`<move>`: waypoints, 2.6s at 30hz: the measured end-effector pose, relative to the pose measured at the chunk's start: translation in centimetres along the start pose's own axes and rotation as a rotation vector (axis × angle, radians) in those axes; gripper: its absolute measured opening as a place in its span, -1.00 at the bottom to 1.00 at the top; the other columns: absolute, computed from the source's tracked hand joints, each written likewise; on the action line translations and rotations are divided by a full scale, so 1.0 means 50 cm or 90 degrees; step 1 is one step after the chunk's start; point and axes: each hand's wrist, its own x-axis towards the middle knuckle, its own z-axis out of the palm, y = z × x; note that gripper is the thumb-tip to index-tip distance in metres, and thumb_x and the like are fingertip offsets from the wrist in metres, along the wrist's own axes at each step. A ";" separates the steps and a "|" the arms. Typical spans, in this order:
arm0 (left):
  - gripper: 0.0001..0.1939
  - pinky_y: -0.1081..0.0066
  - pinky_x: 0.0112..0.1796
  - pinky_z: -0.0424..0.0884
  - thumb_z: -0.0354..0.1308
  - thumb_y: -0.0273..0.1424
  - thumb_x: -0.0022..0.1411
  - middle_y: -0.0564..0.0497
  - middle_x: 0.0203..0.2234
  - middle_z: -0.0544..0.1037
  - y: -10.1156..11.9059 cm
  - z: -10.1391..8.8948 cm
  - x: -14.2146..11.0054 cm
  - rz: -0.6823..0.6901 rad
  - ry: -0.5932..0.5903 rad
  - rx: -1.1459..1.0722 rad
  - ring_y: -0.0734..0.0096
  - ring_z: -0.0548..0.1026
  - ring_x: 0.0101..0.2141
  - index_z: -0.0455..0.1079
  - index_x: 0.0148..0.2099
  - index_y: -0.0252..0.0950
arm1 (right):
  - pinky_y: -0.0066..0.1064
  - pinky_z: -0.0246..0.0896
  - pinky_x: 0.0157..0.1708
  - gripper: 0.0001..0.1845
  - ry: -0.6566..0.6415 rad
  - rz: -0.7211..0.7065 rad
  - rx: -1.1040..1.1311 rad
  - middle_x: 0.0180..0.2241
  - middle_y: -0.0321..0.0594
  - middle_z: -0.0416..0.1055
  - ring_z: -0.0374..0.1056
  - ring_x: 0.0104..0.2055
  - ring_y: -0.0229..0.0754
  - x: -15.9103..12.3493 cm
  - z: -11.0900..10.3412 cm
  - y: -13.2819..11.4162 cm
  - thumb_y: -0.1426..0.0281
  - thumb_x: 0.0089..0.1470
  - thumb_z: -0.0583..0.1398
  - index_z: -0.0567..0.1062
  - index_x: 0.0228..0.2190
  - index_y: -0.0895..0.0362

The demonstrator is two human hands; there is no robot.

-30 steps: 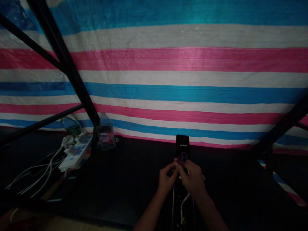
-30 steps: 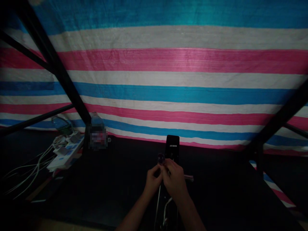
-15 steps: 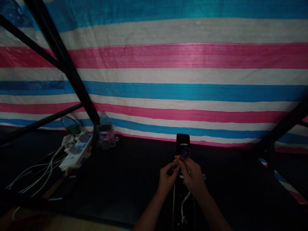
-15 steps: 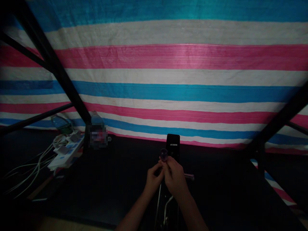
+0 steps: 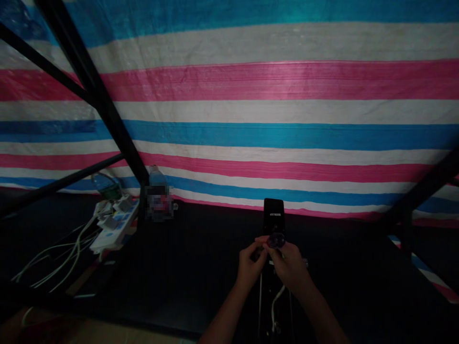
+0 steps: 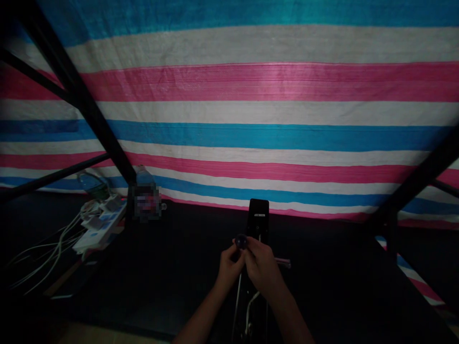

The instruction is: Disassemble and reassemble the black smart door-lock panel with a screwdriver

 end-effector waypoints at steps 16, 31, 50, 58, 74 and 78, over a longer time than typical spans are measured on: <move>-0.76 0.46 -0.38 0.43 0.23 -0.31 0.20 -0.02 -0.47 0.63 0.001 0.000 0.000 0.000 0.003 0.005 0.36 0.52 -0.46 0.60 -0.19 -0.37 | -0.39 0.41 -0.18 -0.76 0.080 -0.031 -0.037 -0.22 -0.12 0.58 0.53 -0.17 -0.12 -0.001 0.009 -0.006 0.41 0.26 0.08 0.56 -0.20 0.10; -0.70 0.46 -0.39 0.42 0.23 -0.25 0.20 -0.03 -0.45 0.63 -0.001 0.000 0.002 -0.004 0.001 -0.003 0.35 0.50 -0.46 0.61 -0.15 -0.38 | -0.39 0.43 -0.21 -0.79 0.110 -0.004 0.023 -0.26 -0.16 0.56 0.52 -0.25 -0.16 -0.004 0.024 -0.009 0.41 0.21 0.12 0.54 -0.19 0.09; -0.70 0.43 -0.32 0.46 0.19 -0.28 0.24 -0.06 -0.34 0.66 -0.010 -0.003 0.000 -0.001 -0.022 -0.002 0.32 0.54 -0.39 0.60 -0.08 -0.35 | -0.40 0.44 -0.32 -0.89 0.184 0.074 0.007 -0.40 -0.22 0.57 0.53 -0.34 -0.12 -0.009 0.029 0.004 0.32 0.14 0.22 0.52 -0.32 0.10; -0.71 0.47 -0.40 0.42 0.19 -0.28 0.23 0.01 -0.48 0.60 -0.011 -0.003 -0.001 -0.004 -0.009 -0.001 0.38 0.49 -0.47 0.59 -0.15 -0.38 | -0.34 0.44 -0.14 -0.71 0.089 -0.016 -0.019 -0.17 -0.10 0.59 0.54 -0.13 -0.11 -0.005 0.013 -0.022 0.39 0.27 0.05 0.56 -0.17 0.07; -0.71 0.37 -0.25 0.50 0.22 -0.29 0.21 -0.09 -0.32 0.69 -0.012 -0.003 0.000 -0.007 -0.003 0.010 0.27 0.59 -0.35 0.59 -0.09 -0.34 | -0.33 0.43 -0.14 -0.73 0.129 -0.002 -0.029 -0.20 -0.10 0.59 0.54 -0.15 -0.10 -0.004 0.002 -0.021 0.37 0.28 0.06 0.56 -0.18 0.10; -0.69 0.38 -0.25 0.50 0.20 -0.25 0.24 -0.07 -0.32 0.68 -0.007 -0.003 0.000 -0.004 -0.011 0.004 0.26 0.59 -0.32 0.60 -0.09 -0.34 | -0.34 0.43 -0.21 -0.84 0.165 0.009 -0.050 -0.27 -0.14 0.59 0.53 -0.20 -0.08 -0.007 0.010 -0.014 0.33 0.19 0.18 0.56 -0.25 0.08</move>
